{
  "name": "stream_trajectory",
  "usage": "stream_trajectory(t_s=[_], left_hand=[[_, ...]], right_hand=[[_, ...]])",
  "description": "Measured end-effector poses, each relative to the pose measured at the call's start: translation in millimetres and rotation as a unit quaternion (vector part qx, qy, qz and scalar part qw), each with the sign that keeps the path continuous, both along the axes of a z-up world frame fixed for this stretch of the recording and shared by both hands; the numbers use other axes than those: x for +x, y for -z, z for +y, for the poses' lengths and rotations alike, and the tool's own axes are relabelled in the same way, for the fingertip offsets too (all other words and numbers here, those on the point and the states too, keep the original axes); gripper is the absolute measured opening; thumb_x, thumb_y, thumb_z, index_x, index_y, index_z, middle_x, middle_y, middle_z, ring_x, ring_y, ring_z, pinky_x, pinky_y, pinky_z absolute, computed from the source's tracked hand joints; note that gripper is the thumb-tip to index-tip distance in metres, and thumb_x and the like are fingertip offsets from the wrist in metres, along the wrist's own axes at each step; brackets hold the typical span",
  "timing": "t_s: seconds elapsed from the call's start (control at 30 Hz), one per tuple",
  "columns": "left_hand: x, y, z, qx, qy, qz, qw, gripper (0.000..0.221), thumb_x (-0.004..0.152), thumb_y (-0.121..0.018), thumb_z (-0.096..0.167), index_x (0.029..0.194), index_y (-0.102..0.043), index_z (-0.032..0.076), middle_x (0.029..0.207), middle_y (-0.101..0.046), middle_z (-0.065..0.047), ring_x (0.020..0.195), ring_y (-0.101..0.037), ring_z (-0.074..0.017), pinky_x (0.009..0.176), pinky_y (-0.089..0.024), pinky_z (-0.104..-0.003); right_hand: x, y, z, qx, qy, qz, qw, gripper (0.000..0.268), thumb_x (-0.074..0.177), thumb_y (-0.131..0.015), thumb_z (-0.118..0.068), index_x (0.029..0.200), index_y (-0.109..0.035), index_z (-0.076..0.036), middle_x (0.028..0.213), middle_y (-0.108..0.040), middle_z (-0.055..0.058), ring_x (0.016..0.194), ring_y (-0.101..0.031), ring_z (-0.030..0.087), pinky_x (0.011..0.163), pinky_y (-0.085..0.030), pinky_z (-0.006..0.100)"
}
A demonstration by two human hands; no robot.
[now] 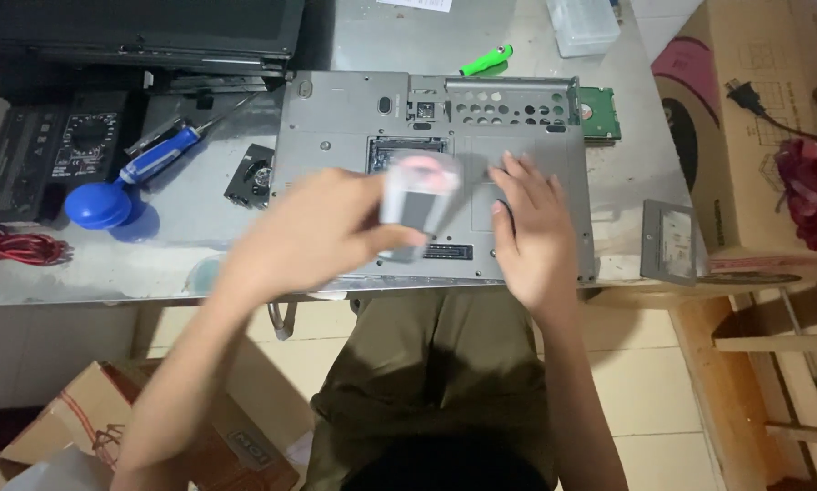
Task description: Cleaning a laptop chassis with a cleaning block and using a small tool to manipulate internal components.
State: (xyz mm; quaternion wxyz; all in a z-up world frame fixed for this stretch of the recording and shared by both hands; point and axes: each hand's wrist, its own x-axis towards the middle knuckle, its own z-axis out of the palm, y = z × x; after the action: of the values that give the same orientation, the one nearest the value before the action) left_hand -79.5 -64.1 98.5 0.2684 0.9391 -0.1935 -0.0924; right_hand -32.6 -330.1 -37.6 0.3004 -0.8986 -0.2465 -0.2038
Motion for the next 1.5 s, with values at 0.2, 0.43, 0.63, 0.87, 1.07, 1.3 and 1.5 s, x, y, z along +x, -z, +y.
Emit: stream_trajectory(t_s=[0.2, 0.43, 0.63, 0.87, 1.07, 1.3, 1.5], left_hand=[[15.5, 28.8, -49.1, -0.120, 0.046, -0.116, 0.985, 0.037, 0.108, -0.067, 0.039, 0.117, -0.079, 0.005, 0.102, -0.082, -0.018, 0.089, -0.082, -0.0356, 0.079, -0.064, -0.047], [11.2, 82.6, -50.3, -0.226, 0.012, -0.162, 0.961, 0.044, 0.110, -0.067, 0.042, 0.137, -0.071, 0.007, 0.095, -0.075, -0.012, 0.084, -0.077, -0.0323, 0.076, -0.064, -0.046], [7.0, 74.2, -61.2, -0.197, 0.007, -0.240, 0.950, 0.046, 0.098, -0.076, 0.052, 0.112, -0.066, 0.009, 0.072, -0.068, -0.006, 0.061, -0.071, -0.0249, 0.059, -0.060, -0.039], [15.3, 33.1, -11.9, -0.080, -0.079, -0.200, 0.973, 0.048, 0.072, -0.087, 0.057, 0.067, -0.067, 0.014, 0.053, -0.065, -0.008, 0.051, -0.070, -0.0356, 0.055, -0.056, -0.044], [56.0, 4.9, 87.3, -0.032, -0.247, -0.243, 0.938, 0.038, 0.089, -0.088, 0.038, 0.076, -0.074, 0.006, 0.064, -0.067, -0.013, 0.058, -0.063, -0.0331, 0.055, -0.048, -0.046], [80.4, 31.2, 134.3, -0.079, -0.282, -0.246, 0.924, 0.037, 0.100, -0.079, 0.032, 0.076, -0.060, 0.012, 0.066, -0.072, -0.001, 0.057, -0.056, -0.0108, 0.059, -0.045, -0.034], [80.0, 51.9, 143.8, -0.258, -0.312, -0.209, 0.890, 0.022, 0.097, -0.078, 0.022, 0.092, -0.064, 0.007, 0.079, -0.076, -0.005, 0.060, -0.081, -0.0215, 0.053, -0.064, -0.029]], right_hand=[[-15.5, -30.5, 11.0, 0.093, -0.013, 0.042, 0.995, 0.032, 0.115, -0.063, -0.009, 0.144, -0.070, 0.001, 0.148, -0.068, 0.030, 0.146, -0.058, 0.052, 0.126, -0.036, 0.068], [-4.9, -4.9, 4.2, 0.062, -0.002, 0.049, 0.997, 0.031, 0.115, -0.065, -0.015, 0.141, -0.072, 0.000, 0.146, -0.070, 0.025, 0.145, -0.059, 0.048, 0.129, -0.034, 0.066], [-7.8, -14.9, 5.8, 0.079, -0.011, 0.029, 0.996, 0.036, 0.113, -0.071, -0.013, 0.143, -0.068, 0.007, 0.144, -0.068, 0.034, 0.146, -0.057, 0.053, 0.131, -0.027, 0.066], [2.3, -2.2, -0.8, -0.001, 0.001, 0.034, 0.999, 0.039, 0.112, -0.056, -0.001, 0.147, -0.072, -0.009, 0.155, -0.068, 0.021, 0.149, -0.058, 0.046, 0.127, -0.036, 0.066], [0.2, -1.1, -0.6, -0.095, -0.011, -0.006, 0.995, 0.047, 0.115, -0.056, -0.026, 0.160, -0.061, -0.014, 0.167, -0.056, 0.019, 0.156, -0.049, 0.044, 0.128, -0.033, 0.064], [-0.4, -3.8, -1.5, -0.183, -0.025, 0.003, 0.983, 0.066, 0.115, -0.047, -0.052, 0.172, -0.047, -0.019, 0.181, -0.040, 0.012, 0.166, -0.033, 0.041, 0.129, -0.027, 0.069], [-14.3, -11.0, -9.5, -0.192, -0.053, -0.020, 0.980, 0.063, 0.114, -0.050, -0.042, 0.170, -0.048, -0.016, 0.180, -0.043, 0.010, 0.164, -0.035, 0.045, 0.125, -0.031, 0.069]])
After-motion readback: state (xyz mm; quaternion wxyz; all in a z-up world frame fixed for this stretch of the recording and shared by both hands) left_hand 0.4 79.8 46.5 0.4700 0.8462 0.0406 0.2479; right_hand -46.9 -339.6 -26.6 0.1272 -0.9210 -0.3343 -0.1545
